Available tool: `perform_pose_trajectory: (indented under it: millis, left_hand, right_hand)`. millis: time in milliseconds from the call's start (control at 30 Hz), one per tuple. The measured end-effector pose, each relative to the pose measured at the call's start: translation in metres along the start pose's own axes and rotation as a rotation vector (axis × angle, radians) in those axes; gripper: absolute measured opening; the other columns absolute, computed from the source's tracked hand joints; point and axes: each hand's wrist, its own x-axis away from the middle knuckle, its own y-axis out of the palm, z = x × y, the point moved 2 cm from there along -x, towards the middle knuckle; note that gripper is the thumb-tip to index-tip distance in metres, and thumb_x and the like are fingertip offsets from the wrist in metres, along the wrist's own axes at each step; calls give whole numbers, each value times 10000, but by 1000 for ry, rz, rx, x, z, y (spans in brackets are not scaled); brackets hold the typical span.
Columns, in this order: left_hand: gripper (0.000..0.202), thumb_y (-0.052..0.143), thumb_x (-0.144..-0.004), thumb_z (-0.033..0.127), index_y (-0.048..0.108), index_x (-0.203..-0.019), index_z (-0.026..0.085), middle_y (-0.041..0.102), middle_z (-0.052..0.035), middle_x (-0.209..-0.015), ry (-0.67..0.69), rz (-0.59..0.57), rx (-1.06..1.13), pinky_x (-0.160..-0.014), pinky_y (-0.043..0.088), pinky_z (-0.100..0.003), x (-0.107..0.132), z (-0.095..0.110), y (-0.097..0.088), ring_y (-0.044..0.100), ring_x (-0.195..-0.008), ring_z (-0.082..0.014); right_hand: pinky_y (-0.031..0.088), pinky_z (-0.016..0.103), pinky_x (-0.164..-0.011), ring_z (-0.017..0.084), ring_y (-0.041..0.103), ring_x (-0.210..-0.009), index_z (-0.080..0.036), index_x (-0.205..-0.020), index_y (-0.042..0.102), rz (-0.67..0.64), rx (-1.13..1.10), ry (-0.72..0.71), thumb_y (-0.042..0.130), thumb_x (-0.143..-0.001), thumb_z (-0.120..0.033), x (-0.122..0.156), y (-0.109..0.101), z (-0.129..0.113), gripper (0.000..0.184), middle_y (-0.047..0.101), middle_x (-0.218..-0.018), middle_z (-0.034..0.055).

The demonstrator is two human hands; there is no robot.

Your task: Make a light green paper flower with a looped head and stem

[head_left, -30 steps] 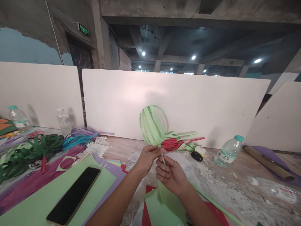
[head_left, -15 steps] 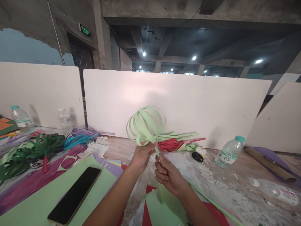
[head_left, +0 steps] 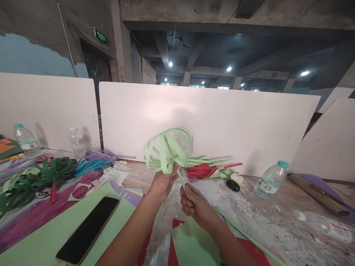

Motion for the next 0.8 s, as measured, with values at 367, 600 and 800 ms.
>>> perform_pose_trajectory:
  millis: [367,600,800]
  left_hand:
    - [181,778,-581,272,705,-712,170,674,-33,-789,105,21,-254,-689,441,-274,-4,2,-10,573,-779,-167]
    - [164,765,-571,209,708,-714,152,666,-9,-685,219,-1,-433,-633,416,-259,-2,2,-4,553,-685,-166]
    - [144,726,-644,251,712,-753,158,655,-9,-651,235,-40,-511,-681,435,-269,4,4,6,594,-765,-205]
  right_hand:
    - [338,239,-505,101,437,-527,-167,-831,620,172,298,-169,588,-804,-507,-8,-9,3,342,509,-599,-23]
    - [368,278,-576,147,487,-612,-173,-726,674,339,416,-236,694,-693,-477,-14,-19,7,307,569,-639,12]
    - [311,275,-528,125,412,-540,-183,-650,655,510,511,-277,721,-653,-439,-14,-26,7,265,539,-577,-6]
